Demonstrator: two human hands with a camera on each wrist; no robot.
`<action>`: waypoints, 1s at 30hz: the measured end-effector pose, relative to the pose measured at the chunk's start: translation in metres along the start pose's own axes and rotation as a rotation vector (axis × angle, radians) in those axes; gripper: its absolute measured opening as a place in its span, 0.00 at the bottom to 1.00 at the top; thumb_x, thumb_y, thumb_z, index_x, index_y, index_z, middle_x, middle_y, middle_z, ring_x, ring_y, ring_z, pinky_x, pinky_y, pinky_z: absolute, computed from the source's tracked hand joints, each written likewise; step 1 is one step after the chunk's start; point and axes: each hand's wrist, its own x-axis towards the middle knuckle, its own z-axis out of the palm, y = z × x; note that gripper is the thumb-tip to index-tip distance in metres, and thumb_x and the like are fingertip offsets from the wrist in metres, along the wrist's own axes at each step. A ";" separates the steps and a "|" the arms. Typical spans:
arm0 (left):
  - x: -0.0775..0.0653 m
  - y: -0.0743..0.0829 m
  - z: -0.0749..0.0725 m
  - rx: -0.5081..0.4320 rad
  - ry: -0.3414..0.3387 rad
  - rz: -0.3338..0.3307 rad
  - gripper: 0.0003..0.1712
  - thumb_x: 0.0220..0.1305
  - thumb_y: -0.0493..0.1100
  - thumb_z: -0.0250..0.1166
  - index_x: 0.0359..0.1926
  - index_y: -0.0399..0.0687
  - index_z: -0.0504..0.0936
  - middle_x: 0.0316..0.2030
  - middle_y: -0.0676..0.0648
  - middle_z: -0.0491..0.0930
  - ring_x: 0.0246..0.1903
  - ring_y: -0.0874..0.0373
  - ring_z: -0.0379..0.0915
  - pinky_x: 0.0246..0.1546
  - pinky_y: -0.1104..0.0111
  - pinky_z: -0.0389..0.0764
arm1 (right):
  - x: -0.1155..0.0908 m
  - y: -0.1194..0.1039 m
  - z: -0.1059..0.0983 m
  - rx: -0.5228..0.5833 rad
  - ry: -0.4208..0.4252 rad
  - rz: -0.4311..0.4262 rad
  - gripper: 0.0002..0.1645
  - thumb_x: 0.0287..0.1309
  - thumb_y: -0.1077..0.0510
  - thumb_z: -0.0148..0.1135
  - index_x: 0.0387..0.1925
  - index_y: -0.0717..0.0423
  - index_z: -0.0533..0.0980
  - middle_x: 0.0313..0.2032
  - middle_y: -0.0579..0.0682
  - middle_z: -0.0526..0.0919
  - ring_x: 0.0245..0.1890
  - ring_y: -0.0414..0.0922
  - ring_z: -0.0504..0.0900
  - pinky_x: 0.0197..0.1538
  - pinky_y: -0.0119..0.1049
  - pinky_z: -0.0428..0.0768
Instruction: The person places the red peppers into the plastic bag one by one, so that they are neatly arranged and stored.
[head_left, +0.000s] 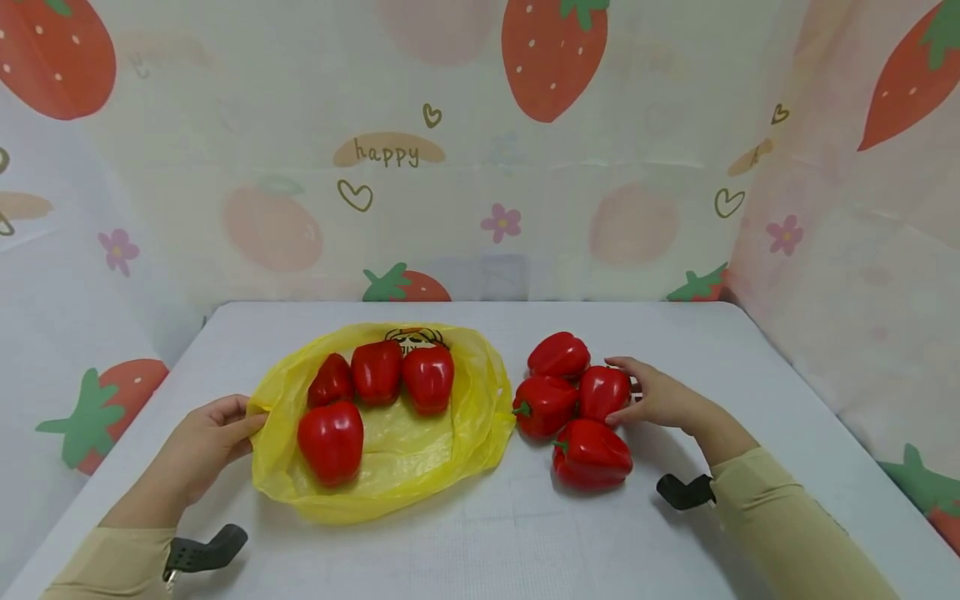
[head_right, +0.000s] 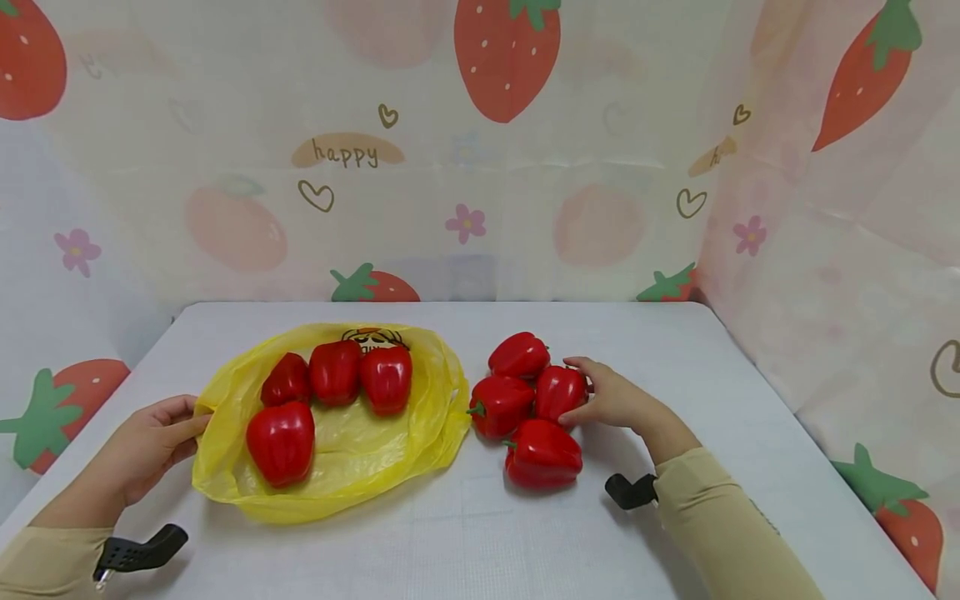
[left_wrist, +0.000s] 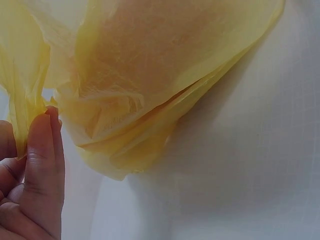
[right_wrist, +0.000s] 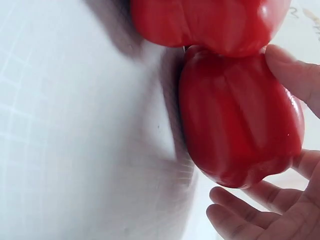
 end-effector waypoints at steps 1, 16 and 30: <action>0.000 0.000 0.000 0.001 0.000 -0.005 0.29 0.63 0.54 0.56 0.55 0.36 0.68 0.46 0.47 0.75 0.39 0.61 0.74 0.42 0.70 0.79 | 0.000 0.000 0.000 -0.002 0.001 0.000 0.55 0.39 0.49 0.73 0.67 0.52 0.53 0.62 0.62 0.59 0.59 0.65 0.61 0.46 0.49 0.78; -0.001 0.000 0.001 0.002 0.003 0.004 0.28 0.63 0.53 0.56 0.55 0.36 0.68 0.45 0.47 0.76 0.39 0.61 0.74 0.43 0.70 0.79 | 0.000 0.003 -0.009 -0.052 0.021 -0.005 0.53 0.46 0.58 0.68 0.68 0.53 0.48 0.62 0.63 0.54 0.60 0.65 0.59 0.48 0.51 0.77; -0.001 0.000 0.000 0.010 0.001 -0.011 0.29 0.63 0.55 0.56 0.55 0.37 0.68 0.47 0.46 0.74 0.41 0.59 0.73 0.44 0.69 0.78 | 0.004 0.001 -0.002 -0.131 0.078 -0.008 0.62 0.39 0.51 0.74 0.69 0.57 0.45 0.63 0.64 0.55 0.61 0.62 0.57 0.50 0.54 0.74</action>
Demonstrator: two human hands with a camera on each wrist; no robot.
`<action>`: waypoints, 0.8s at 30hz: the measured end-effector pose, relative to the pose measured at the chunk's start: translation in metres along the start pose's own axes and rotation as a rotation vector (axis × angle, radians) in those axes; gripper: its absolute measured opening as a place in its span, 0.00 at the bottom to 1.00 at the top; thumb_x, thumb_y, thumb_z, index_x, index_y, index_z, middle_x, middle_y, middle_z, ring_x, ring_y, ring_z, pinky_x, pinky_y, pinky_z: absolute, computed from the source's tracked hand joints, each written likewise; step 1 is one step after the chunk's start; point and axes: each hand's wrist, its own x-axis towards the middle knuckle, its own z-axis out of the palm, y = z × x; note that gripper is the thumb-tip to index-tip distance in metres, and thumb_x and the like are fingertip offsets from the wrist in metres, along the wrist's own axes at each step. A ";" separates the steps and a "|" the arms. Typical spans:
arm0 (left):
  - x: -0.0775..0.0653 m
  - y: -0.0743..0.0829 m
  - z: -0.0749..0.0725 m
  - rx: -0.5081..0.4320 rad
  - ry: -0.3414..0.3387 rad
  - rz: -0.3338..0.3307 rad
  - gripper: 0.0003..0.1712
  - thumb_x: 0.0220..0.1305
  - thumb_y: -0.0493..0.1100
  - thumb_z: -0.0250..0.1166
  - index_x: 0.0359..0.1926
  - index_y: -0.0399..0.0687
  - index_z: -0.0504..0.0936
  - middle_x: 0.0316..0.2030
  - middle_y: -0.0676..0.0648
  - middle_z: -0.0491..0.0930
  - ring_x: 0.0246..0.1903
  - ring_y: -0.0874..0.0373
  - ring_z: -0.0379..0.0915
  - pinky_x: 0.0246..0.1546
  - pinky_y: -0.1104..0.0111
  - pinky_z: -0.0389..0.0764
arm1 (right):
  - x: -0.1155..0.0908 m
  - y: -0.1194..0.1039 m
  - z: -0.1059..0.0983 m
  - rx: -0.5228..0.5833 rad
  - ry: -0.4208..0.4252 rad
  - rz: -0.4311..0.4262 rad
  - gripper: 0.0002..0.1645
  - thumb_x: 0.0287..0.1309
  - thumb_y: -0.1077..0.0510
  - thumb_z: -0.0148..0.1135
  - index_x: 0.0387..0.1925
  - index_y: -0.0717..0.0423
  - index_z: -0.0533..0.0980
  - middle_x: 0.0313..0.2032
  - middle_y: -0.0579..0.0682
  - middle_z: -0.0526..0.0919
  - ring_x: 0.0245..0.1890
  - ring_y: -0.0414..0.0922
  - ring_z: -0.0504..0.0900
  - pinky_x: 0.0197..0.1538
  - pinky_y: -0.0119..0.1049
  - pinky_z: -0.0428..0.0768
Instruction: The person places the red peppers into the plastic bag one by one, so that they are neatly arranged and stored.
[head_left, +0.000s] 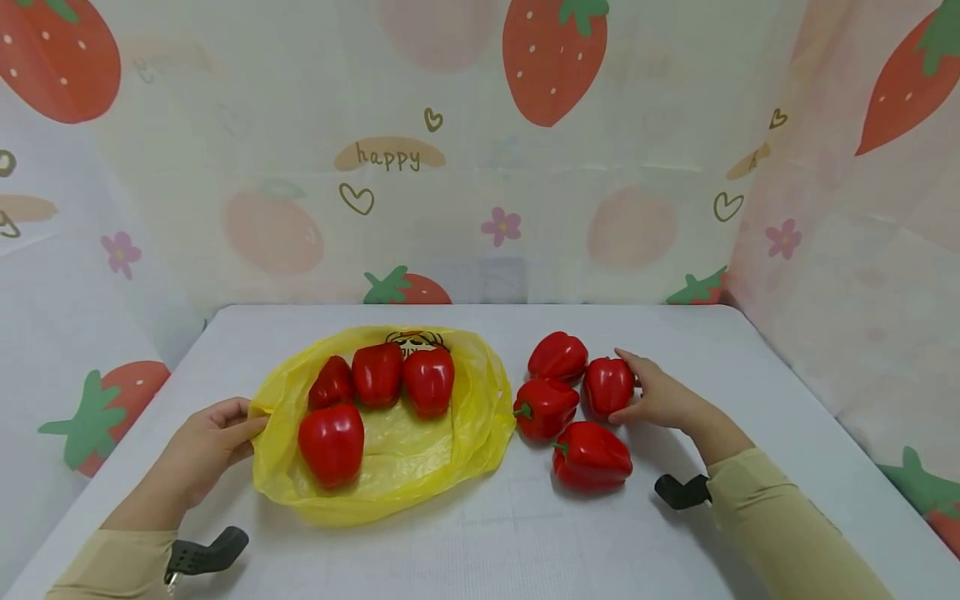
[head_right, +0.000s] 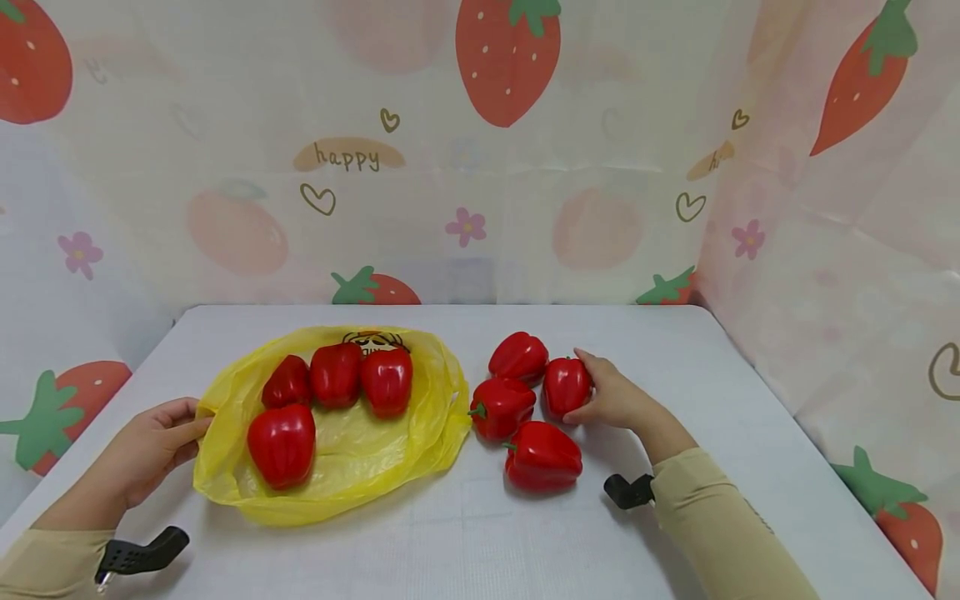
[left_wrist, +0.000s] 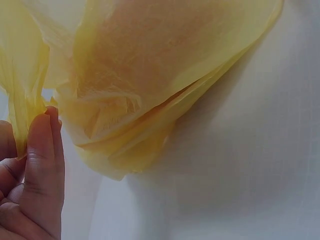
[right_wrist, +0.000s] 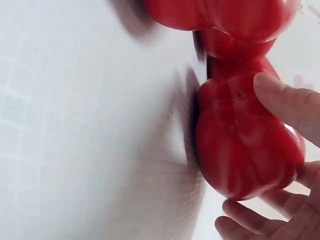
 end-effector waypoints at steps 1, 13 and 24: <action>0.000 0.000 0.000 -0.005 -0.001 0.000 0.29 0.62 0.55 0.57 0.55 0.37 0.68 0.47 0.46 0.74 0.41 0.59 0.73 0.43 0.69 0.78 | 0.000 0.000 0.000 -0.006 0.004 -0.002 0.62 0.39 0.52 0.74 0.69 0.57 0.45 0.63 0.64 0.55 0.61 0.62 0.57 0.51 0.54 0.74; 0.000 -0.001 -0.001 -0.008 -0.002 0.007 0.30 0.62 0.56 0.57 0.55 0.36 0.68 0.47 0.45 0.74 0.41 0.59 0.73 0.43 0.69 0.78 | 0.001 0.003 0.002 -0.030 0.009 -0.015 0.63 0.38 0.54 0.75 0.70 0.53 0.45 0.63 0.63 0.56 0.61 0.62 0.58 0.52 0.55 0.73; 0.001 -0.003 0.000 -0.015 -0.001 0.003 0.29 0.63 0.54 0.56 0.55 0.36 0.68 0.47 0.47 0.74 0.40 0.60 0.73 0.43 0.70 0.78 | 0.001 0.002 0.001 -0.042 -0.001 0.002 0.64 0.37 0.54 0.75 0.70 0.56 0.43 0.63 0.63 0.57 0.61 0.62 0.57 0.52 0.56 0.72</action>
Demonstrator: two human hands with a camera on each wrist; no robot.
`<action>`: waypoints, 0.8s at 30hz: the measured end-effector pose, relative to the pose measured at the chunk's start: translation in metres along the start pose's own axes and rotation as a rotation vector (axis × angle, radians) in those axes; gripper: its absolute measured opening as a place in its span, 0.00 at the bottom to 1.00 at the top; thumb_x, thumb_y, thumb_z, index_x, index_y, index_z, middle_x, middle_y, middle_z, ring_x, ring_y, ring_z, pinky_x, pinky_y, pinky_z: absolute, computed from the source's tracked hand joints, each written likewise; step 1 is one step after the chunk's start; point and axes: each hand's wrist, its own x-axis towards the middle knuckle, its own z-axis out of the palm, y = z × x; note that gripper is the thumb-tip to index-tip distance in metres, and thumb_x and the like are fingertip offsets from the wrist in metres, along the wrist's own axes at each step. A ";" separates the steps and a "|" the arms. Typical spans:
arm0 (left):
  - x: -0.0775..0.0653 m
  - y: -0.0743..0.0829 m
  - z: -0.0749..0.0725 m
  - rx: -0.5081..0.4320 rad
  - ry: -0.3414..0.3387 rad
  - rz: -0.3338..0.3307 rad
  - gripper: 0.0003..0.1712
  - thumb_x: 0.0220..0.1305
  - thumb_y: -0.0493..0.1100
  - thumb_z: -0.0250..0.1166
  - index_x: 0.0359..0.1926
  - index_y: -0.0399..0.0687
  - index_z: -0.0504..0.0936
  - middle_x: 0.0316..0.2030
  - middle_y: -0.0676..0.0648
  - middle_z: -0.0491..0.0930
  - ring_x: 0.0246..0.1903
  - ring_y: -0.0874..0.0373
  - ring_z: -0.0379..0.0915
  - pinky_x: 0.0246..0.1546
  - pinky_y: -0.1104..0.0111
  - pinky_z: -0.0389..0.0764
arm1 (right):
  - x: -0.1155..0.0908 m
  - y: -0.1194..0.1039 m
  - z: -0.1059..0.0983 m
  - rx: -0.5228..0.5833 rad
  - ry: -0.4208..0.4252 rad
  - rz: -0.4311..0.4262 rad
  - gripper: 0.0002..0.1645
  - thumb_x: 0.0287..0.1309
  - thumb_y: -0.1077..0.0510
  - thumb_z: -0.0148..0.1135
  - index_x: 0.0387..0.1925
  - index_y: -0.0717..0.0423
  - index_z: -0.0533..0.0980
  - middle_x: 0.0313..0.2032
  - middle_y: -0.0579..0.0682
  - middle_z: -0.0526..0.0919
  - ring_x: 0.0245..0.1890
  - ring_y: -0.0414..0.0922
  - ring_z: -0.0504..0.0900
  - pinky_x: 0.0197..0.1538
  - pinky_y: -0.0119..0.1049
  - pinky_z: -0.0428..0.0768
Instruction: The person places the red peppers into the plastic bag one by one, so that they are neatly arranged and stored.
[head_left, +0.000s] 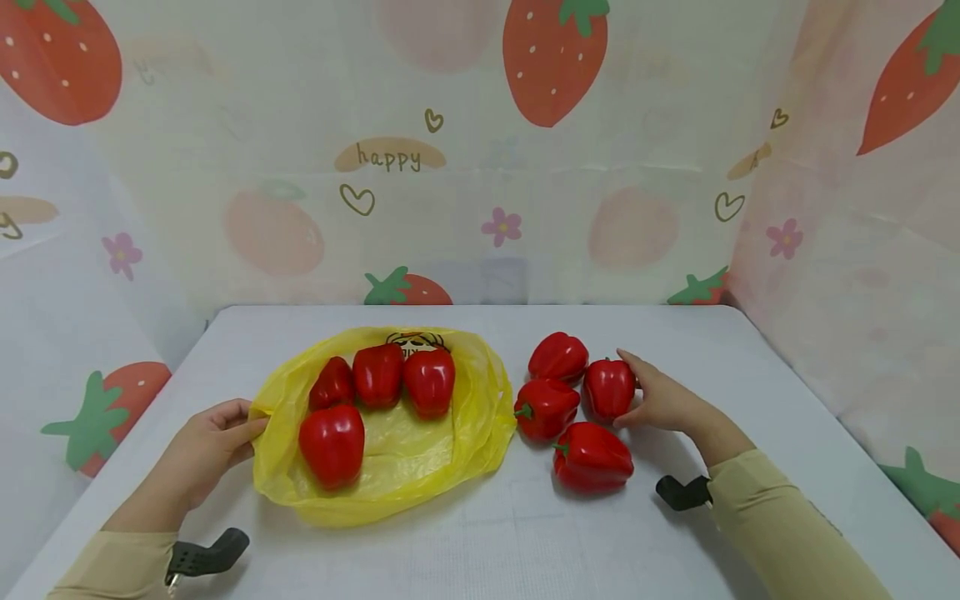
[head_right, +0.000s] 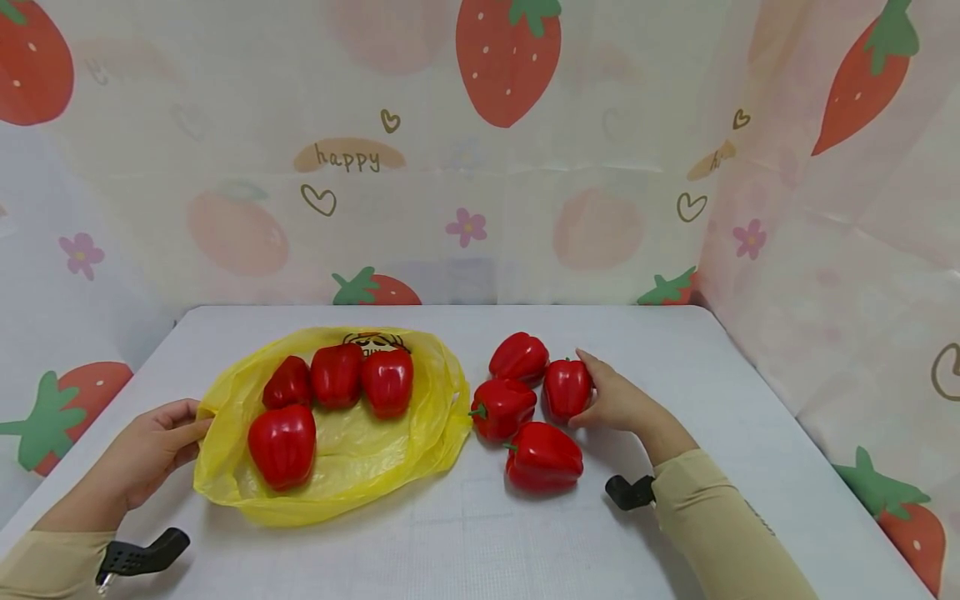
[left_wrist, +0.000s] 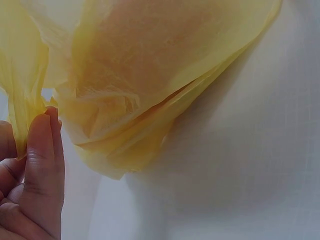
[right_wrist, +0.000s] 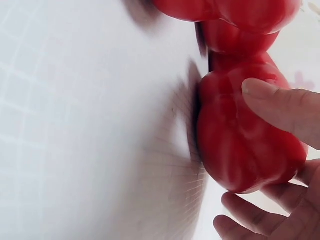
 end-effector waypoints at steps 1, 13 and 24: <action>0.000 0.000 0.000 -0.002 0.000 0.002 0.29 0.63 0.54 0.56 0.55 0.36 0.68 0.47 0.47 0.75 0.40 0.60 0.73 0.43 0.70 0.78 | 0.000 0.000 0.000 0.004 -0.001 0.002 0.64 0.37 0.54 0.75 0.69 0.57 0.44 0.63 0.63 0.57 0.61 0.62 0.58 0.52 0.56 0.72; -0.001 0.001 0.001 0.013 0.002 0.006 0.30 0.63 0.55 0.56 0.55 0.36 0.68 0.48 0.45 0.74 0.41 0.59 0.73 0.43 0.70 0.78 | 0.001 0.004 0.001 0.002 0.038 -0.006 0.55 0.37 0.51 0.74 0.63 0.59 0.53 0.58 0.62 0.65 0.57 0.62 0.65 0.51 0.53 0.74; 0.001 -0.001 0.001 -0.011 -0.002 0.012 0.29 0.63 0.54 0.56 0.55 0.35 0.67 0.47 0.46 0.74 0.40 0.61 0.73 0.43 0.70 0.79 | 0.002 0.004 -0.001 -0.011 0.050 -0.010 0.53 0.38 0.48 0.73 0.61 0.60 0.54 0.56 0.62 0.66 0.56 0.62 0.66 0.51 0.52 0.75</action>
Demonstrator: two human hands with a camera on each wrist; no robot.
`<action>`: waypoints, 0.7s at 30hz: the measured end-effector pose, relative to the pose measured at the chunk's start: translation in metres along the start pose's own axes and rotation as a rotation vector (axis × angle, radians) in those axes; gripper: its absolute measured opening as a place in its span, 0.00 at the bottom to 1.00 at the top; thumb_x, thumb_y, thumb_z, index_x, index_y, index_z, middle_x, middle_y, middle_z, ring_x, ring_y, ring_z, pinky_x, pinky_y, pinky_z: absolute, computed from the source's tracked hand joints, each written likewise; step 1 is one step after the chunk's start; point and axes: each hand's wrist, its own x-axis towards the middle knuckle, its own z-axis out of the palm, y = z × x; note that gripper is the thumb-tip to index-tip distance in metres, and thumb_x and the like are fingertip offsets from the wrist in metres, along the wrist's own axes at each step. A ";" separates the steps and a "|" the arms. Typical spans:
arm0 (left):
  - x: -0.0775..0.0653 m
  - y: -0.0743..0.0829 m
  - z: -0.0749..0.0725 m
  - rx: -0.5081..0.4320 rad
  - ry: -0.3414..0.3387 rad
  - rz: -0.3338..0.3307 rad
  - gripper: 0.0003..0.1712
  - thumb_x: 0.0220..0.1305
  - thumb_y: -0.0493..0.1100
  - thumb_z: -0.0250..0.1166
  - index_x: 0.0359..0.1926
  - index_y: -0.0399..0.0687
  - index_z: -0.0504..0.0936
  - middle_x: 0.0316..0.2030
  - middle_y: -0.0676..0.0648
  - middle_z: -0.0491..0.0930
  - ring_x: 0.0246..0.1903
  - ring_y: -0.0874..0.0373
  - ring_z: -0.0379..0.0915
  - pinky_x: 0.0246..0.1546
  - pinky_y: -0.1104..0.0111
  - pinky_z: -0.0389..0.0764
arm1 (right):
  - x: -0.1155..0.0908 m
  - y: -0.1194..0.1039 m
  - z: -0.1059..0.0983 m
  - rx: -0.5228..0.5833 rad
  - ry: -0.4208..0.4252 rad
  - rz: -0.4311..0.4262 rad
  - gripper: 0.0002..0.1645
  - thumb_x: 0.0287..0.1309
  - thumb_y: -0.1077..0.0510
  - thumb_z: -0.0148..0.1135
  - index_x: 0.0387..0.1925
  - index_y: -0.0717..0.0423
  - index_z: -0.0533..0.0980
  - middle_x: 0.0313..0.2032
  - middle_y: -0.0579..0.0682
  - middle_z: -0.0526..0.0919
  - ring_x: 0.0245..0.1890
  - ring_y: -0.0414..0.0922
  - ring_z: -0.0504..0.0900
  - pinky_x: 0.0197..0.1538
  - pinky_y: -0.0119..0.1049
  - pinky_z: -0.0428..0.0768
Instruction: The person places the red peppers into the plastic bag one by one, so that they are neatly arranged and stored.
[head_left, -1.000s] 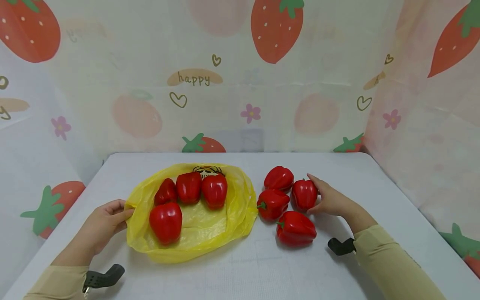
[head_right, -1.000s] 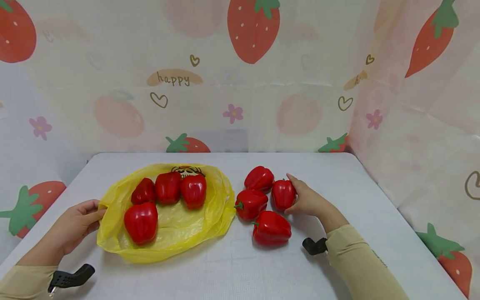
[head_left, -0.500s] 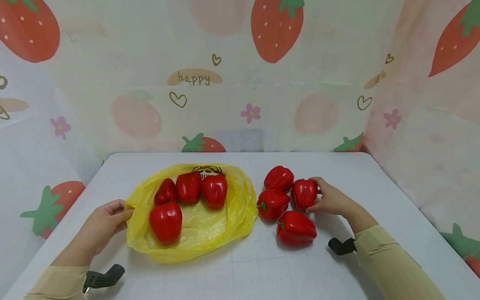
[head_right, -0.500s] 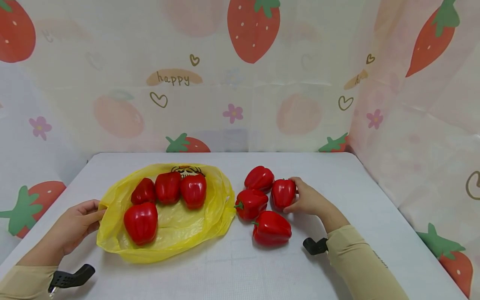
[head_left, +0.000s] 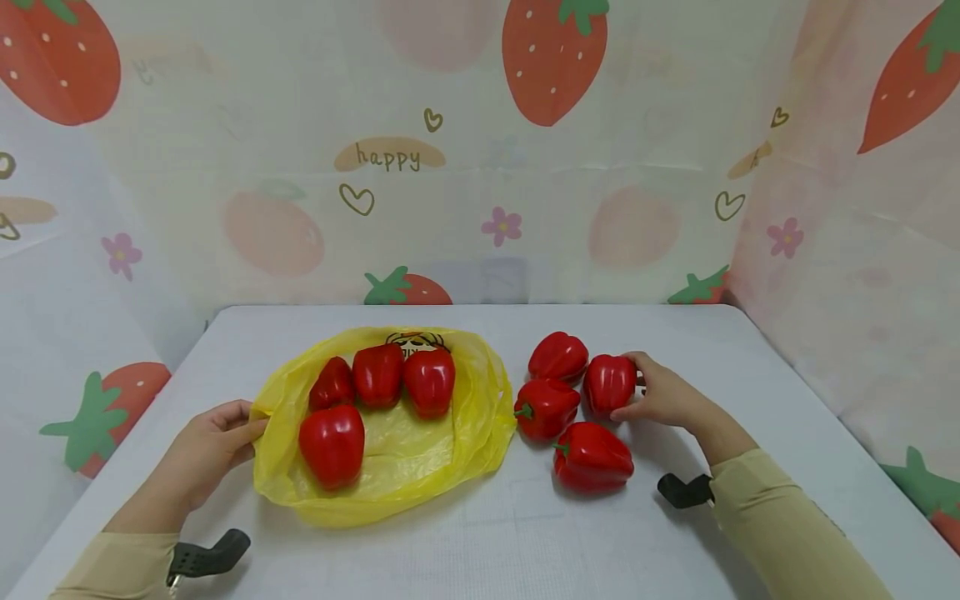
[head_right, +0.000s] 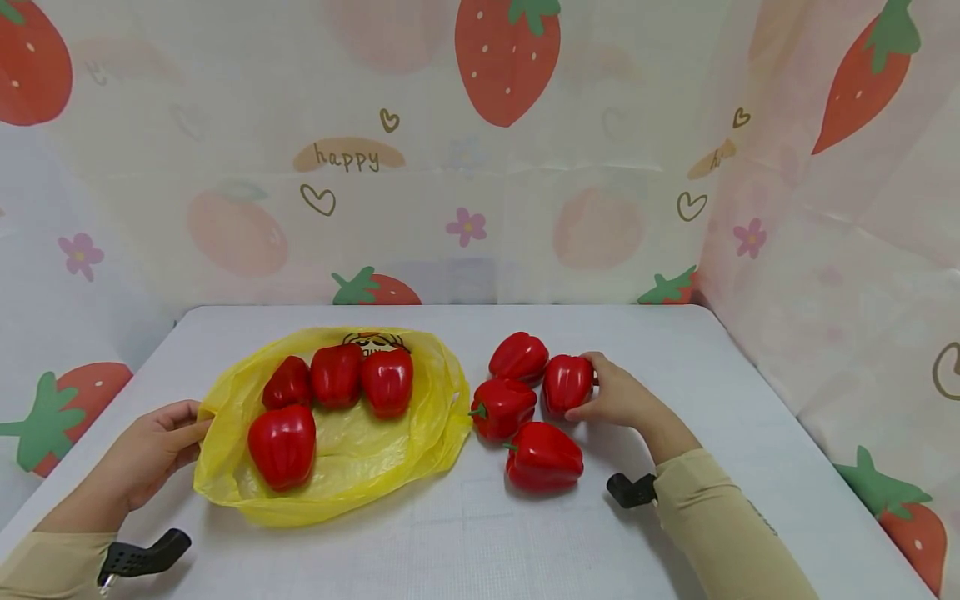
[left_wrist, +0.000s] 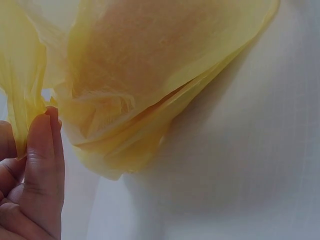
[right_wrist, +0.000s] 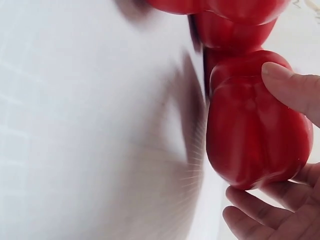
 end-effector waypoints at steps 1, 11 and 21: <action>0.000 0.000 0.000 -0.002 0.000 0.001 0.29 0.63 0.54 0.56 0.55 0.35 0.67 0.46 0.47 0.75 0.40 0.61 0.73 0.43 0.70 0.79 | 0.000 -0.001 -0.001 -0.002 -0.001 0.004 0.53 0.38 0.48 0.73 0.62 0.60 0.54 0.57 0.62 0.66 0.56 0.62 0.66 0.50 0.53 0.75; 0.000 -0.001 -0.001 -0.017 -0.003 0.012 0.29 0.63 0.54 0.56 0.55 0.35 0.67 0.45 0.48 0.75 0.40 0.61 0.73 0.43 0.71 0.79 | 0.002 -0.008 -0.011 -0.001 0.014 0.003 0.54 0.39 0.45 0.72 0.62 0.60 0.54 0.57 0.63 0.66 0.56 0.63 0.66 0.50 0.52 0.76; 0.001 -0.002 0.000 -0.006 -0.001 -0.005 0.28 0.64 0.53 0.56 0.55 0.36 0.68 0.46 0.47 0.74 0.40 0.60 0.72 0.42 0.71 0.79 | 0.004 -0.018 -0.021 0.004 0.042 -0.033 0.53 0.40 0.46 0.72 0.62 0.60 0.54 0.56 0.61 0.67 0.56 0.62 0.67 0.49 0.51 0.76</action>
